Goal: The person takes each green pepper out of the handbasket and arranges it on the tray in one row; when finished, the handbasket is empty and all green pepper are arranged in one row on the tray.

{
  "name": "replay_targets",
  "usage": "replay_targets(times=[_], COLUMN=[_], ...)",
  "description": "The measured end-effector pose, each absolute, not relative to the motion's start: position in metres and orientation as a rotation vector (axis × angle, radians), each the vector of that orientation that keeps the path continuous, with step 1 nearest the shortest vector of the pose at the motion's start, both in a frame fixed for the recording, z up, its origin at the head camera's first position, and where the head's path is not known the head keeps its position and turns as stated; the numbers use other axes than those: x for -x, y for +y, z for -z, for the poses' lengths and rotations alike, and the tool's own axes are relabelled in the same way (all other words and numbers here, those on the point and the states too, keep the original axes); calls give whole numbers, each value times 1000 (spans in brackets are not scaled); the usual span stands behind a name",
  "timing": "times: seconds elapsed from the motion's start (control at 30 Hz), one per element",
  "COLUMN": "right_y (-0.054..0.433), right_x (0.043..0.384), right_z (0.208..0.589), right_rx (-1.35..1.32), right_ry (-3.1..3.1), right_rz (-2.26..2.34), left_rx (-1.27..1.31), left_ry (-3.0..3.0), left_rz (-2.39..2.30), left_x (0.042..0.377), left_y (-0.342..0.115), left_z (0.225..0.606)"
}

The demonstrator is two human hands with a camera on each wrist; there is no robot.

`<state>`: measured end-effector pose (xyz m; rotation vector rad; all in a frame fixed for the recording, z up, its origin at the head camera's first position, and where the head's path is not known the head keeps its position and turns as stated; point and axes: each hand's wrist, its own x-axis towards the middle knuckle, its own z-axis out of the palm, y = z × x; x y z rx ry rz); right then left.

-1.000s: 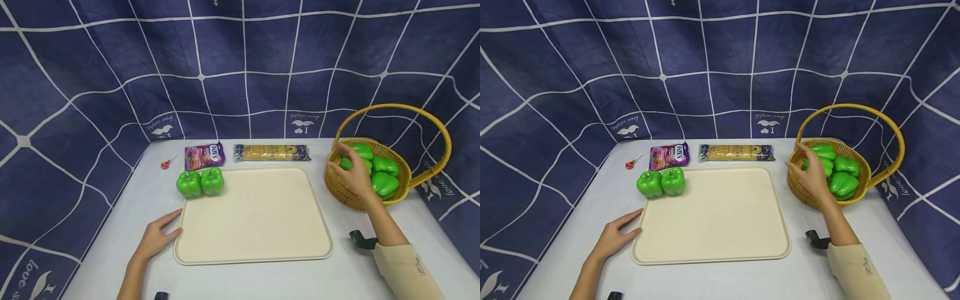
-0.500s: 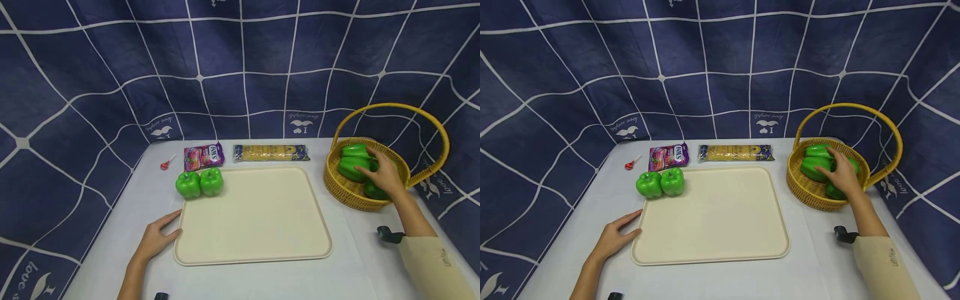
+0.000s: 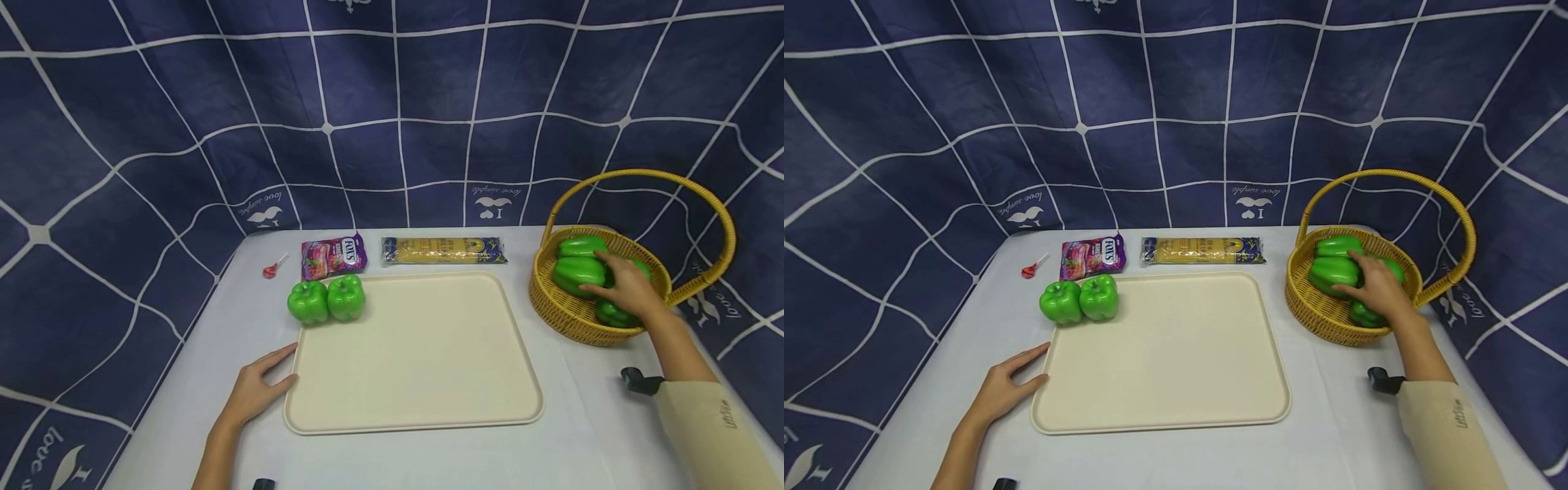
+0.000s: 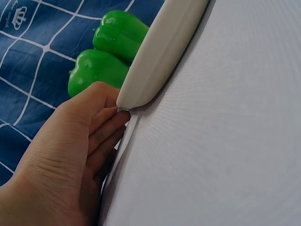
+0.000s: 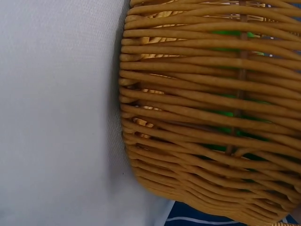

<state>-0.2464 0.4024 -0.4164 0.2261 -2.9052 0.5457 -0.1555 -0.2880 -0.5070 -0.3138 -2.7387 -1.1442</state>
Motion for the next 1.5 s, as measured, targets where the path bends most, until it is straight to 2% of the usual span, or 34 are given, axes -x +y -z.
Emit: replay_targets(times=[0.33,0.8,1.17,1.5], right_y=[401,385,353,308], right_x=[243,228,207,207], right_z=[418,417,407,392], right_rx=[-244,-216,-313,-506], right_ry=[-2874,-2651,-2406,-2296], right_rz=[-468,-599,-809,-902], left_rx=[321,316,319,330], left_ry=[-2732,-2739,-2744,-2748], left_rz=[1161,1146,1083,1115], left_x=[154,154,154,154], left_y=[-288,-287,-285,-286], left_z=[506,507,505,503])
